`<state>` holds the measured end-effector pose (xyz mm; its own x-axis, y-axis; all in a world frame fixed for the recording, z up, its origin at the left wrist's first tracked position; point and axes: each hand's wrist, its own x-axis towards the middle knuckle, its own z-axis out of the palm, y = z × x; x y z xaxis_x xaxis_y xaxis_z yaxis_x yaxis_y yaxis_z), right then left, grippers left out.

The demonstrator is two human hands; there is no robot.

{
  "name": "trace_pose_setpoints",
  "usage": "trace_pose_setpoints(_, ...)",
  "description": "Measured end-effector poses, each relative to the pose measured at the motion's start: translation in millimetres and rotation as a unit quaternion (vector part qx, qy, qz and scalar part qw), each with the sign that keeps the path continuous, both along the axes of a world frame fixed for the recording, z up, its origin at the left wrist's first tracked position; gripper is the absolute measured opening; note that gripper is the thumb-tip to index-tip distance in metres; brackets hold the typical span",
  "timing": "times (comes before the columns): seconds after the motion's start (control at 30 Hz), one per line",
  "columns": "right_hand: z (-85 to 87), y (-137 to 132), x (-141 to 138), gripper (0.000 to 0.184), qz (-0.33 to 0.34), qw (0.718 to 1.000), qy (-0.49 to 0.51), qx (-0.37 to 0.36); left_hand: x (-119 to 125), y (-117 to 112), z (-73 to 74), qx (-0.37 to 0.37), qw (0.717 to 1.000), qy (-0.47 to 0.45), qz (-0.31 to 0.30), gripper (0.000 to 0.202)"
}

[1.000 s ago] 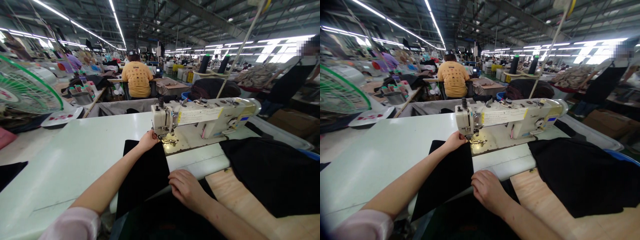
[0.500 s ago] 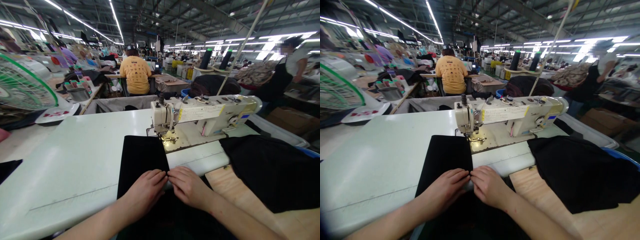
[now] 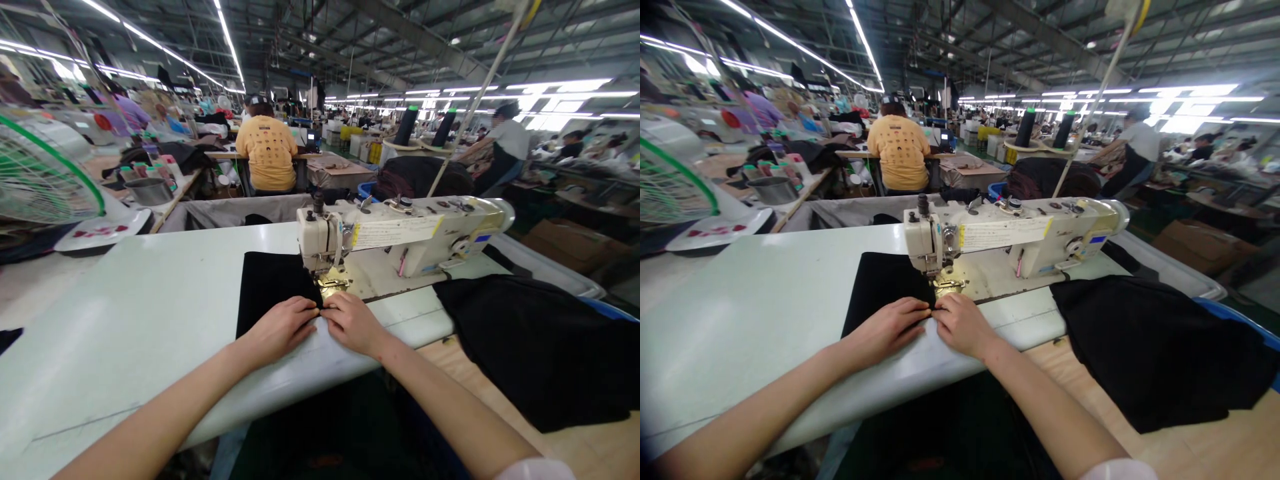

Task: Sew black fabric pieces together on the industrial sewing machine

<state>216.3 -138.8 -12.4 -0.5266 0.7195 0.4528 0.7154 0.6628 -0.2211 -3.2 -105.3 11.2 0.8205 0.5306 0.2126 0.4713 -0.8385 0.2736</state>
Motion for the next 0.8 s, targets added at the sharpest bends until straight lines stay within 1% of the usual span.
trace_pose_setpoints(0.1, 0.8, 17.8, -3.8, 0.019, -0.032, 0.999, -0.025, 0.001, 0.5, 19.5, -1.3, 0.002, 1.0, -0.015, 0.015, 0.031)
trace_pose_setpoints(0.2, -0.5, 34.4, -7.1, 0.017, -0.053, 0.998, -0.027, 0.0, 1.8, 37.7, -0.3, 0.001, 0.999, -0.017, 0.032, 0.031)
trace_pose_setpoints(0.3, -2.8, 41.4, -10.2, 0.017, -0.075, 0.997, -0.015, -0.001, 1.9, 51.6, 0.4, 0.006, 0.999, -0.011, 0.043, 0.032)
trace_pose_setpoints(0.4, -3.9, 32.8, -13.0, 0.018, -0.092, 0.996, 0.009, -0.001, -0.2, 57.8, -1.9, 0.013, 0.998, -0.005, 0.057, 0.034)
trace_pose_setpoints(0.47, -2.5, 20.0, -12.3, 0.019, -0.09, 0.996, 0.023, -0.001, -2.1, 57.6, -5.8, 0.018, 0.997, -0.002, 0.075, 0.036)
trace_pose_setpoints(0.53, 1.7, 4.5, -4.5, 0.02, -0.088, 0.996, 0.036, 0.004, -3.7, 55.6, -10.8, 0.023, 0.995, 0.0, 0.101, 0.039)
trace_pose_setpoints(0.6, 9.3, -12.1, 15.5, 0.021, -0.11, 0.993, 0.045, 0.023, -5.3, 54.0, -15.8, 0.027, 0.991, 0.004, 0.133, 0.046)
trace_pose_setpoints(0.67, 18.8, -29.1, 51.8, 0.026, -0.179, 0.982, 0.042, 0.054, -8.4, 54.6, -19.5, 0.027, 0.986, 0.008, 0.163, 0.053)
trace_pose_setpoints(0.7, 23.2, -37.6, 76.1, 0.028, -0.23, 0.97, 0.031, 0.071, -11.2, 55.9, -20.5, 0.028, 0.984, 0.011, 0.175, 0.055)
trace_pose_setpoints(0.73, 26.8, -46.1, 103.7, 0.03, -0.295, 0.953, 0.007, 0.069, -15.3, 57.8, -20.9, 0.028, 0.983, 0.013, 0.182, 0.056)
trace_pose_setpoints(0.8, 28.5, -62.1, 164.1, 0.033, -0.414, 0.908, -0.06, 0.031, -27.1, 62.3, -19.8, 0.031, 0.981, 0.018, 0.188, 0.054)
